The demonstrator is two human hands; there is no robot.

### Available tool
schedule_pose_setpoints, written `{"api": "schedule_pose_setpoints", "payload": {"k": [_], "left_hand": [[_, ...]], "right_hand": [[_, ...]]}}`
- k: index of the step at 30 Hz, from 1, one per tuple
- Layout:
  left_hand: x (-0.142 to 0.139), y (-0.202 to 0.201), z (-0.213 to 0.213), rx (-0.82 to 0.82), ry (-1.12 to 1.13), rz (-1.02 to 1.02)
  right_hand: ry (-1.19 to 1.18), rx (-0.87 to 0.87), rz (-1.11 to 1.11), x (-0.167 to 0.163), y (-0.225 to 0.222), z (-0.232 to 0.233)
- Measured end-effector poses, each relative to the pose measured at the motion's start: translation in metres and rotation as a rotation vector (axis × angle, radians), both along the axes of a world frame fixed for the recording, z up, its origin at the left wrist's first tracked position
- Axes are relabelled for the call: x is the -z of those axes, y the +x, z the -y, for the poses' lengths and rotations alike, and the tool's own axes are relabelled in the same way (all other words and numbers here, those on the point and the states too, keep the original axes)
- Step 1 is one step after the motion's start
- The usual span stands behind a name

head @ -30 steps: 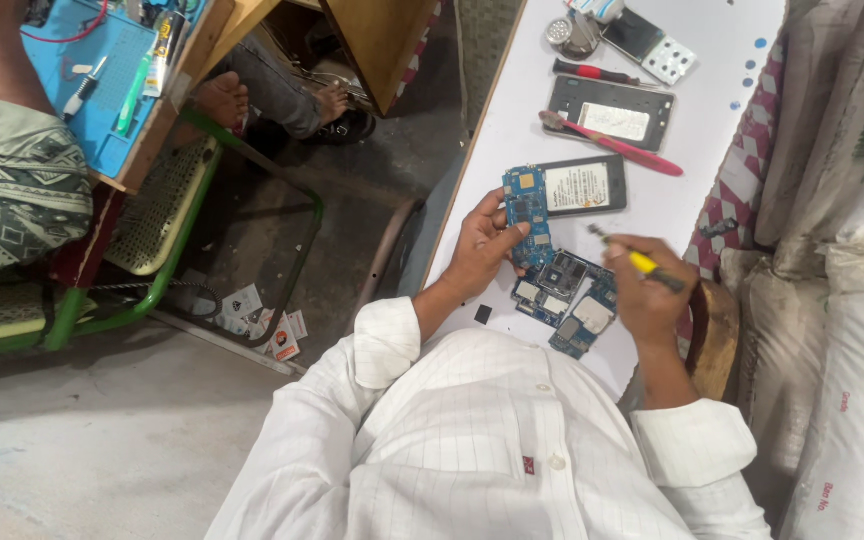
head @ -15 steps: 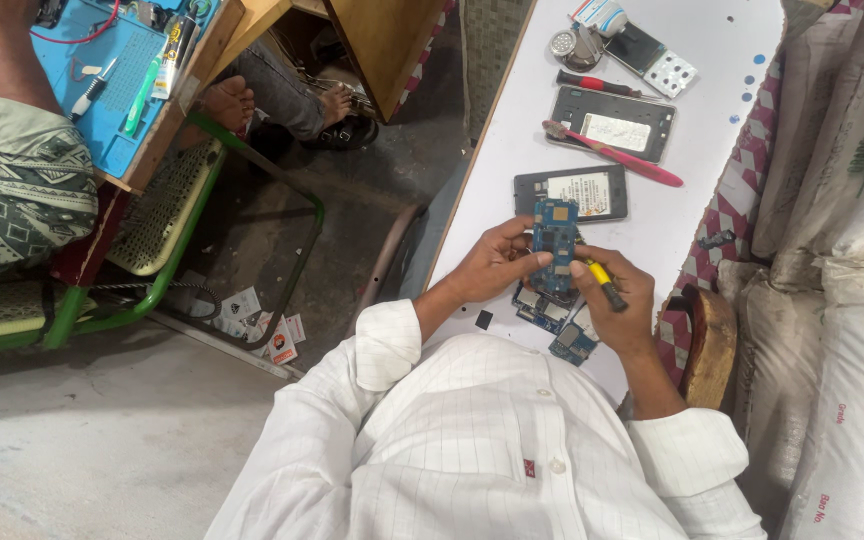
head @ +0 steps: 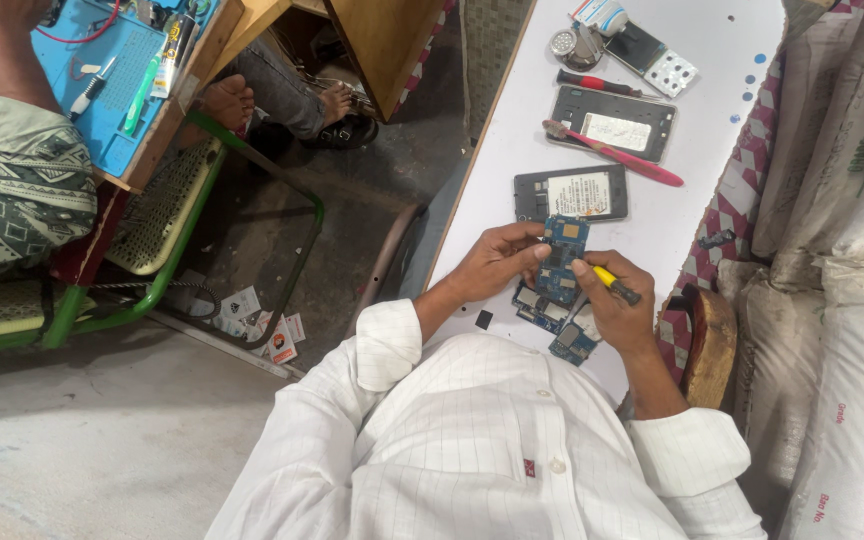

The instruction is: The person sits at a repair workbench holding a disassembled phone motherboard in one hand and uses a yellow-handled screwdriver with the other hand to work on small components on the board, repositioning the board and continuing screwdriver work on different points throughout the episode.

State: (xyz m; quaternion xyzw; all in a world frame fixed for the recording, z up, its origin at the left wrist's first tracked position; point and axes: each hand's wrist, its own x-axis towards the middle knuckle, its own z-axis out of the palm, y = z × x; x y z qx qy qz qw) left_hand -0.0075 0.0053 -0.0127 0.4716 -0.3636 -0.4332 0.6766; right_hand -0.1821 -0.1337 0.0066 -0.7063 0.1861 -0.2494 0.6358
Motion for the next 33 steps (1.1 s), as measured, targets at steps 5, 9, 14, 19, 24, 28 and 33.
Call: {"api": "schedule_pose_setpoints", "payload": {"k": [5, 9, 14, 19, 24, 28, 33], "left_hand": [[0.004, -0.001, 0.003, -0.01, 0.005, -0.02], [-0.004, -0.011, 0.001, -0.276, 0.058, -0.037], [-0.053, -0.053, -0.004, 0.447, 0.125, 0.389], [-0.081, -0.14, 0.043, 1.244, -0.124, 0.63], [-0.05, -0.179, 0.069, 1.47, -0.165, 0.908], [-0.036, -0.189, 0.072, 1.498, -0.174, 0.95], [-0.033, -0.217, 0.087, 1.514, -0.167, 0.96]], "right_hand": [[0.009, -0.002, -0.021, 0.0, 0.0, -0.001], [0.002, 0.117, 0.002, 0.001, 0.001, 0.005], [0.078, 0.253, 0.203, 0.002, 0.002, 0.016], [-0.046, 0.245, 0.187, 0.001, 0.002, 0.013], [-0.112, 0.218, 0.144, -0.003, 0.0, 0.011], [-0.15, 0.204, 0.135, -0.006, -0.002, 0.011], [-0.112, 0.217, 0.132, -0.008, -0.001, 0.008]]}}
